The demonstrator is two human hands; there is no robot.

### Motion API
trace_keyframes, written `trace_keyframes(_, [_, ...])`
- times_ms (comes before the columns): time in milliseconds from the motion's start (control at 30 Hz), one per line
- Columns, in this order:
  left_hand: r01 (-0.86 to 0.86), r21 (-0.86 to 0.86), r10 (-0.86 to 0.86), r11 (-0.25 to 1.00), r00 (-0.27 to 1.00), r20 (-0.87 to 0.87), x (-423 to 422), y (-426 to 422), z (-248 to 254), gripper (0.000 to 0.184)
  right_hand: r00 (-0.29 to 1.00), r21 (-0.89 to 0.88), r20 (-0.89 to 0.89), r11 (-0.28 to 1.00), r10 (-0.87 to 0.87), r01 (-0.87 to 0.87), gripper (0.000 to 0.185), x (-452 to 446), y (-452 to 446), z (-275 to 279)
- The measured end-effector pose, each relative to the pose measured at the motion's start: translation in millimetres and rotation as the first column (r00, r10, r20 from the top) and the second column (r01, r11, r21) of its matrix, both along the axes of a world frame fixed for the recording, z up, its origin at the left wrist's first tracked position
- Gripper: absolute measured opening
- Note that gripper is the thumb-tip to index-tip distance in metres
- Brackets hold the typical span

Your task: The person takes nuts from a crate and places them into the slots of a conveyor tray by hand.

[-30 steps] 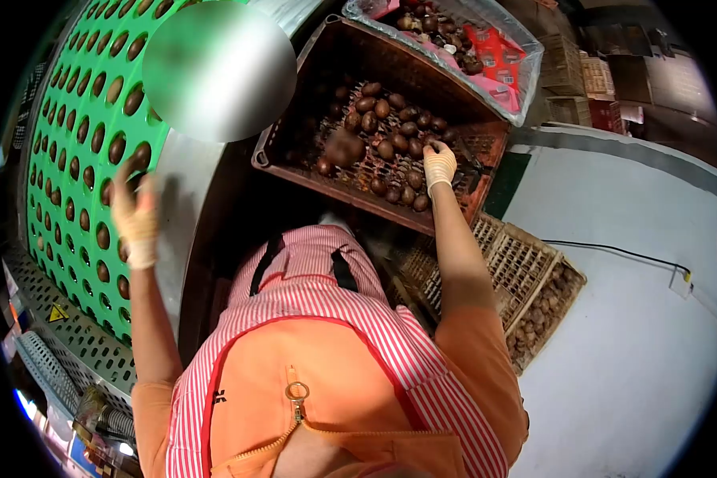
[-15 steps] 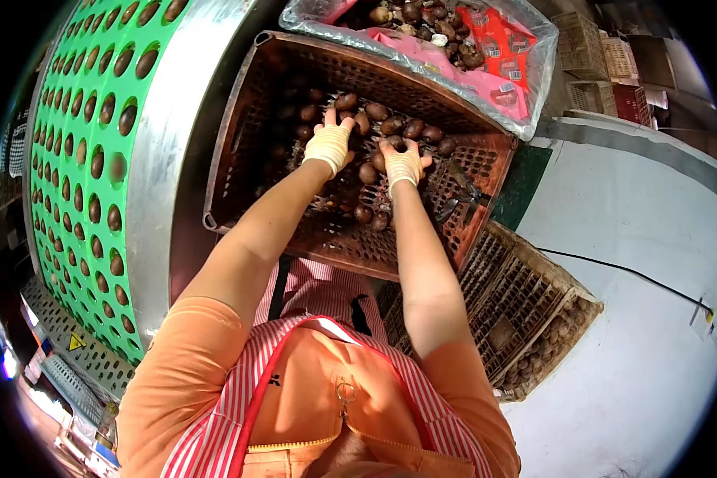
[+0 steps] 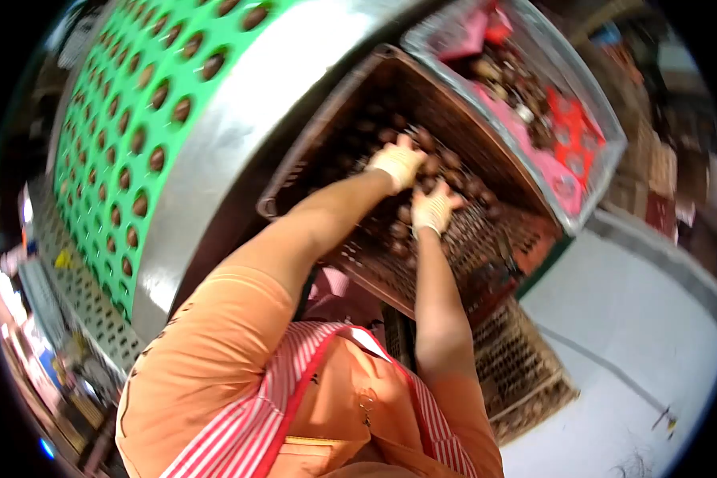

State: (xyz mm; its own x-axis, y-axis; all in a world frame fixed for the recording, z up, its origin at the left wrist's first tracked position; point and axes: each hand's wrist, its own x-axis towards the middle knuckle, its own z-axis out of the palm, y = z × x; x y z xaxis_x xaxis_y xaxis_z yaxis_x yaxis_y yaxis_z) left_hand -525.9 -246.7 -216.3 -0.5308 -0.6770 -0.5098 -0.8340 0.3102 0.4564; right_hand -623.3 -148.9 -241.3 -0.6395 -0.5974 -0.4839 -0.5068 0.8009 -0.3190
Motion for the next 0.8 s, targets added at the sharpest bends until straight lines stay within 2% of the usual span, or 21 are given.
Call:
trace_keyframes(33, [-0.039,0.103,0.046,0.994,0.997,-0.064,4,-3,7,0.058,0.999,-0.010,-0.033,0.999,0.043,-0.044,0.063,2,3,-2])
trace_keyframes(100, [-0.127,0.138,0.172,0.982,0.905,-0.390,7,4,-13,0.064,0.991,0.035,-0.090,0.995,0.096,-0.093,0.064,-5,10,-24])
trace_keyframes(133, [-0.127,0.309,0.271,0.943,0.830,-0.487,10,2,14,0.061,0.999,-0.121,-0.024,0.992,0.027,-0.030,0.057,-13,24,-51])
trace_keyframes(167, [-0.114,0.430,0.387,0.896,0.676,-0.628,18,6,47,0.057,0.826,-0.354,0.545,0.854,-0.143,0.381,0.043,-16,21,-54])
trace_keyframes(200, [-0.095,0.575,0.537,0.813,0.504,-0.676,27,13,72,0.054,0.347,-0.219,0.928,0.551,-0.137,0.805,0.038,-19,18,-55])
trace_keyframes(233, [0.002,0.796,0.733,0.606,0.388,-0.559,51,17,120,0.054,0.340,-0.179,0.927,0.613,-0.156,0.770,0.040,-28,23,-43])
trace_keyframes(267, [0.107,0.842,0.811,0.529,0.229,-0.539,71,25,145,0.060,0.345,-0.116,0.909,0.654,-0.233,0.747,0.045,-35,20,-34])
trace_keyframes(300, [0.088,0.760,0.750,0.644,0.118,-0.650,97,27,158,0.061,0.843,-0.300,0.522,0.896,-0.132,0.326,0.051,-23,27,-1])
trace_keyframes(333, [0.055,0.659,0.659,0.750,0.016,-0.752,124,31,172,0.063,0.735,-0.189,0.649,0.894,-0.197,0.407,0.061,-9,27,54])
trace_keyframes(367, [0.036,0.654,0.654,0.756,-0.018,-0.756,159,36,189,0.063,0.630,-0.188,0.764,0.886,-0.140,0.424,0.063,-32,31,43])
trace_keyframes(400, [0.024,0.648,0.648,0.762,-0.056,-0.760,202,45,212,0.063,0.499,-0.040,0.828,0.861,-0.255,0.506,0.064,-40,31,65])
trace_keyframes(433, [-0.115,0.675,0.675,0.728,-0.045,-0.736,246,60,239,0.065,0.198,0.081,0.948,0.789,-0.250,0.610,0.045,-23,30,106])
trace_keyframes(467, [-0.245,0.694,0.707,0.677,-0.044,-0.705,289,78,258,0.067,0.085,0.007,0.993,0.748,-0.084,0.663,0.033,-53,18,67])
trace_keyframes(500, [-0.427,0.575,0.613,0.698,-0.059,-0.788,331,94,254,0.064,-0.089,0.068,0.996,0.734,-0.010,0.676,0.032,-33,11,97])
trace_keyframes(533, [-0.592,0.439,0.515,0.676,-0.047,-0.856,373,112,248,0.061,-0.262,0.138,0.963,0.722,0.061,0.678,0.032,-11,7,127])
trace_keyframes(567, [-0.709,0.385,0.510,0.591,-0.042,-0.859,411,135,257,0.060,-0.306,0.082,0.941,0.776,0.147,0.626,0.037,-14,-2,127])
trace_keyframes(600, [-0.785,0.394,0.550,0.479,-0.082,-0.831,449,160,258,0.059,-0.500,0.052,0.848,0.909,0.178,0.413,0.045,-10,-13,128])
trace_keyframes(667, [-0.889,0.424,0.602,0.170,-0.247,-0.759,505,215,266,0.057,-0.563,-0.022,0.780,0.911,0.273,0.412,0.055,30,-32,153])
trace_keyframes(700, [-0.896,0.431,0.595,0.108,-0.289,-0.750,534,240,257,0.056,-0.550,-0.054,0.784,0.914,0.288,0.401,0.059,58,-39,171])
trace_keyframes(767, [-0.873,0.488,0.611,-0.009,-0.391,-0.689,579,277,231,0.055,-0.577,-0.242,0.757,0.952,0.307,0.188,0.056,124,-50,210])
trace_keyframes(800, [-0.842,0.535,0.628,-0.064,-0.451,-0.634,597,291,213,0.054,-0.480,-0.294,0.793,0.926,0.375,0.237,0.055,141,-61,209])
